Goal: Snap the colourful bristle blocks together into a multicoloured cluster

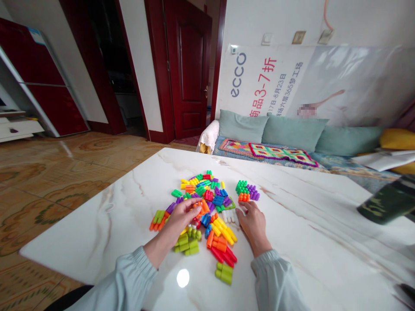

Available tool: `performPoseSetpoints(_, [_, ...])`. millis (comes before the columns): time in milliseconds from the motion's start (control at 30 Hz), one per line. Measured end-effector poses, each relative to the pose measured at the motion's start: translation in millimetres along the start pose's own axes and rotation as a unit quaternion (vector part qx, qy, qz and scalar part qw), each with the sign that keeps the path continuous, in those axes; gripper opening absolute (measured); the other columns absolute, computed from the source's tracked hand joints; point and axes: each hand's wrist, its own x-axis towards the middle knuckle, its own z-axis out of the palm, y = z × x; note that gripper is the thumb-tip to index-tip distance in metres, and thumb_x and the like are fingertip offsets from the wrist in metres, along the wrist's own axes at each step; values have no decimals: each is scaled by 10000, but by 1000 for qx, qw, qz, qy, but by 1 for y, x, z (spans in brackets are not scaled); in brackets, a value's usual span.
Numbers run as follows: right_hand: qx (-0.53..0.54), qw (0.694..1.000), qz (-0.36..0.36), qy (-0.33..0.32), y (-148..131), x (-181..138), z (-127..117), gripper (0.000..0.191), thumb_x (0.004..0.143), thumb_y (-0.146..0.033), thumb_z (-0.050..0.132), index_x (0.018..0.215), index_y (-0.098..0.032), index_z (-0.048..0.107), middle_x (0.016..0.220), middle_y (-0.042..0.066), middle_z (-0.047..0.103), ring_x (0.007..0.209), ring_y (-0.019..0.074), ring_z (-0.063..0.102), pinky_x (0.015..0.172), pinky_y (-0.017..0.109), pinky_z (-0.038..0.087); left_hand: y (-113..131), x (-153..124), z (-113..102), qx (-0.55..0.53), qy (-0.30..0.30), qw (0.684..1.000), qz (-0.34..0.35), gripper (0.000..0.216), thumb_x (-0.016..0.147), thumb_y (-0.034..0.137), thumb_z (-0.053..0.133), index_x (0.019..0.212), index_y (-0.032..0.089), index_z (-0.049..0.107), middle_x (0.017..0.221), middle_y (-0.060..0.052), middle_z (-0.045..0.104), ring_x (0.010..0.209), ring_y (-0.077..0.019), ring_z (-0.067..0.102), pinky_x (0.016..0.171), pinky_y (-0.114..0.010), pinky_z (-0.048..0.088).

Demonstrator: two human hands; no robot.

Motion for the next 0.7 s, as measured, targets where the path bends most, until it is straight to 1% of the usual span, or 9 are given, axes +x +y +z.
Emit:
performPoseSetpoints(100, [50,998,3,36,-1,-2,0,280,857,-344,548,1000,-195,737,997,56,696,705,158,636,662,283,435,0,0,1,3,1,1000,3,595,685,408,810,1196,151,642,825,-20,675,547,-89,578,514,-207,491])
performPoseSetpoints(167, [125,990,-9,71,-8,-4,-3,287,876,-387,535,922,-182,731,922,57,695,675,154,614,645,278,438,1,0,2,18,2,1000,13,585,696,395,796,1206,152,644,866,-38,694,578,-100,597,526,-206,495])
performPoseSetpoints(233, [219,971,-43,85,-19,-8,-8,310,894,-423,527,859,-177,714,867,59,690,672,155,597,638,273,445,3,-2,4,43,0,999,28,563,720,374,768,1223,156,641,919,-59,713,633,-120,626,539,-204,497])
performPoseSetpoints(300, [304,947,-82,60,-34,-13,-13,311,906,-429,531,842,-180,707,833,56,689,685,157,591,634,267,451,5,-4,5,74,-13,996,43,544,737,344,746,1238,163,636,958,-74,727,697,-148,654,568,-214,509])
performPoseSetpoints(367, [364,925,-107,0,-48,-20,-17,282,898,-423,561,884,-188,715,821,47,697,688,157,593,627,263,455,7,-7,7,111,-27,991,67,510,742,296,734,1229,171,647,1009,-84,736,792,-183,680,646,-241,536])
performPoseSetpoints(467, [417,897,-120,-83,-62,-29,-18,273,841,-419,652,986,-199,724,855,38,716,724,165,606,627,259,457,9,-11,10,183,-37,974,132,435,759,215,693,1193,201,681,1136,-79,719,948,-215,679,801,-281,548])
performPoseSetpoints(567, [427,890,-111,-113,-67,-36,-14,287,783,-383,717,1008,-205,731,826,20,711,709,158,583,615,252,435,9,-15,13,264,-41,946,181,423,762,171,665,1179,234,698,1156,-56,717,957,-216,669,826,-292,543])
performPoseSetpoints(633, [423,894,-96,-112,-67,-39,-12,245,774,-361,721,962,-205,738,784,7,697,657,141,543,598,247,417,8,-17,14,299,-41,933,193,418,753,165,671,1163,240,706,1123,-50,728,947,-219,665,815,-297,542])
performPoseSetpoints(700, [425,895,-82,-106,-67,-39,-11,219,782,-368,709,915,-197,737,758,3,683,633,134,516,587,244,411,7,-17,14,316,-40,927,199,407,752,172,675,1152,237,707,1096,-47,736,949,-218,663,832,-305,537])
